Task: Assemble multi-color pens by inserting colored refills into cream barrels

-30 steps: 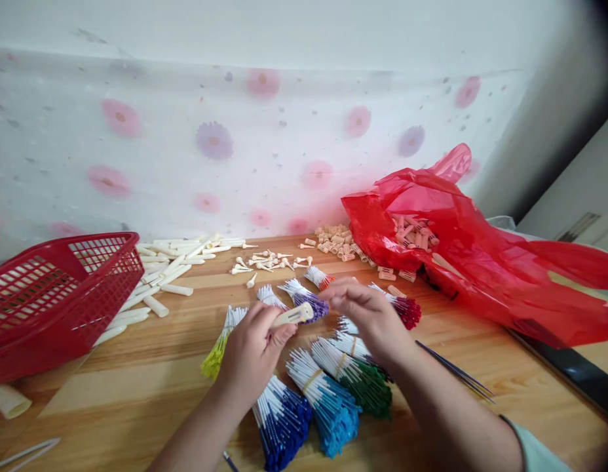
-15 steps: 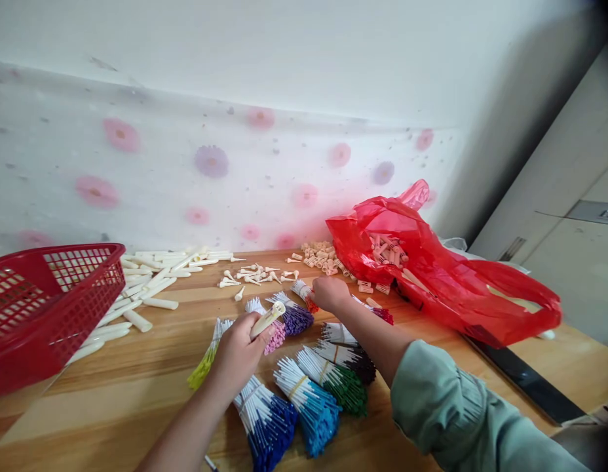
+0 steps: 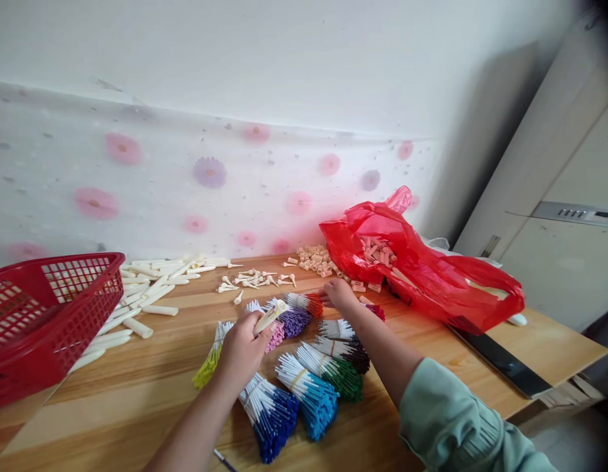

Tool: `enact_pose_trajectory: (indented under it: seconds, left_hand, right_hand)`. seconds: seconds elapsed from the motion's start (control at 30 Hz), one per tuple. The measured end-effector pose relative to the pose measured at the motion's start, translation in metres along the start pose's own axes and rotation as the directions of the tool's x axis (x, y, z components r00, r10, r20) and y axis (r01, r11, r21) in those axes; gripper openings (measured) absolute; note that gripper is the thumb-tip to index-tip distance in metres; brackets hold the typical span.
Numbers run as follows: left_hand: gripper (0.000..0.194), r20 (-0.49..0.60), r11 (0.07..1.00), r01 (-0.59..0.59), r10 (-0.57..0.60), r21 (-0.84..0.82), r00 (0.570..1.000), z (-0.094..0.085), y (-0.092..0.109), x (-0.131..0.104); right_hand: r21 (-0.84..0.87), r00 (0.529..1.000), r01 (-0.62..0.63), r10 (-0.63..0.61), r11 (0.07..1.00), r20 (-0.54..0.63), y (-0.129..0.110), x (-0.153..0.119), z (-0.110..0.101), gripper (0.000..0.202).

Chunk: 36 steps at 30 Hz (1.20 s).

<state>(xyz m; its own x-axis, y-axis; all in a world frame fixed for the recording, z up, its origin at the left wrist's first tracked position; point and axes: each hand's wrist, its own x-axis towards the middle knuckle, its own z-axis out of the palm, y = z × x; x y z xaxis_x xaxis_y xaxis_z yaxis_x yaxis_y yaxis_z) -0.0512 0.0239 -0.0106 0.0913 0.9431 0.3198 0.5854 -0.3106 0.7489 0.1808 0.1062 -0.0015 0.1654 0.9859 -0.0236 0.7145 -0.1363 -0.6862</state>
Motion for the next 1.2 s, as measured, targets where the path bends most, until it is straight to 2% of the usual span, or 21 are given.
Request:
enact_pose_trajectory:
  seconds: [0.13,0.23,0.27,0.33,0.37,0.43,0.5,0.53,0.6,0.63,0.7,0.77,0.8,0.9,1.03,1.13,1.2]
  left_hand:
    - [0.024,-0.024,1.000,0.000,-0.001,-0.029,1.000,0.001,0.001,0.000]
    - [0.026,-0.079,0.999,0.010,-0.014,-0.049,0.997,-0.003,0.006,-0.002]
    - [0.026,-0.112,0.998,0.012,-0.018,-0.059,0.994,-0.006,0.009,-0.004]
    - [0.025,-0.170,0.995,0.009,-0.026,-0.103,0.985,-0.010,0.016,-0.006]
    - [0.024,-0.156,0.990,0.003,-0.025,-0.144,0.987,-0.012,0.020,-0.008]
    - [0.024,0.019,0.972,0.046,-0.043,-0.230,0.999,-0.013,0.027,-0.010]
    - [0.022,0.213,0.951,0.133,-0.073,-0.281,0.974,-0.012,0.031,-0.012]
    - [0.019,0.267,0.938,0.176,-0.095,-0.300,0.959,-0.010,0.032,-0.012]
    - [0.014,0.280,0.902,0.246,-0.148,-0.356,0.949,-0.006,0.033,-0.013]
    - [0.013,0.267,0.879,0.267,-0.168,-0.394,0.949,-0.005,0.032,-0.014]
    - [0.013,0.242,0.839,0.278,-0.182,-0.468,0.953,-0.002,0.031,-0.015]
    - [0.014,0.232,0.808,0.267,-0.166,-0.525,0.958,0.000,0.029,-0.015]
    - [0.014,0.238,0.791,0.268,-0.159,-0.549,0.958,0.000,0.029,-0.016]
    - [0.013,0.269,0.727,0.302,-0.166,-0.617,0.949,0.001,0.028,-0.017]
    - [0.014,0.274,0.690,0.297,-0.147,-0.660,0.950,0.001,0.029,-0.018]
    - [0.016,0.306,0.674,0.297,-0.110,-0.677,0.946,0.001,0.031,-0.018]
    - [0.017,0.334,0.641,0.309,-0.087,-0.703,0.939,0.000,0.032,-0.019]
  right_hand:
    - [0.118,0.996,0.037,-0.046,0.992,0.074,0.000,-0.007,-0.005,0.031]
    - [0.146,0.978,0.154,-0.172,0.977,0.118,-0.011,-0.028,-0.018,0.023]
    - [0.150,0.960,0.213,-0.236,0.965,0.150,-0.016,-0.039,-0.023,0.019]
    - [0.160,0.895,0.339,-0.370,0.927,0.248,-0.026,-0.061,-0.031,0.013]
    - [0.165,0.858,0.393,-0.425,0.905,0.289,-0.030,-0.071,-0.033,0.010]
    - [0.182,0.780,0.495,-0.527,0.850,0.337,-0.037,-0.086,-0.032,0.010]
    - [0.234,0.714,0.584,-0.629,0.777,0.308,-0.037,-0.092,-0.023,0.010]
    - [0.281,0.701,0.602,-0.663,0.748,0.264,-0.036,-0.093,-0.016,0.010]
    - [0.459,0.724,0.541,-0.668,0.705,0.172,-0.030,-0.092,-0.002,0.008]
    - [0.589,0.748,0.452,-0.644,0.670,0.159,-0.027,-0.092,0.005,0.009]
    - [0.820,0.765,0.222,-0.616,0.527,0.189,-0.023,-0.094,0.013,0.025]
    - [0.927,0.765,0.030,-0.606,0.375,0.220,-0.022,-0.097,0.016,0.033]
    - [0.944,0.773,-0.016,-0.595,0.329,0.221,-0.023,-0.099,0.016,0.031]
    - [0.958,0.814,-0.048,-0.545,0.284,0.203,-0.027,-0.104,0.014,0.023]
    - [0.957,0.845,-0.034,-0.503,0.288,0.181,-0.029,-0.107,0.013,0.020]
    - [0.945,0.834,0.042,-0.532,0.323,0.144,-0.028,-0.108,0.011,0.014]
    - [0.916,0.816,0.154,-0.571,0.370,0.094,-0.027,-0.108,0.008,0.012]
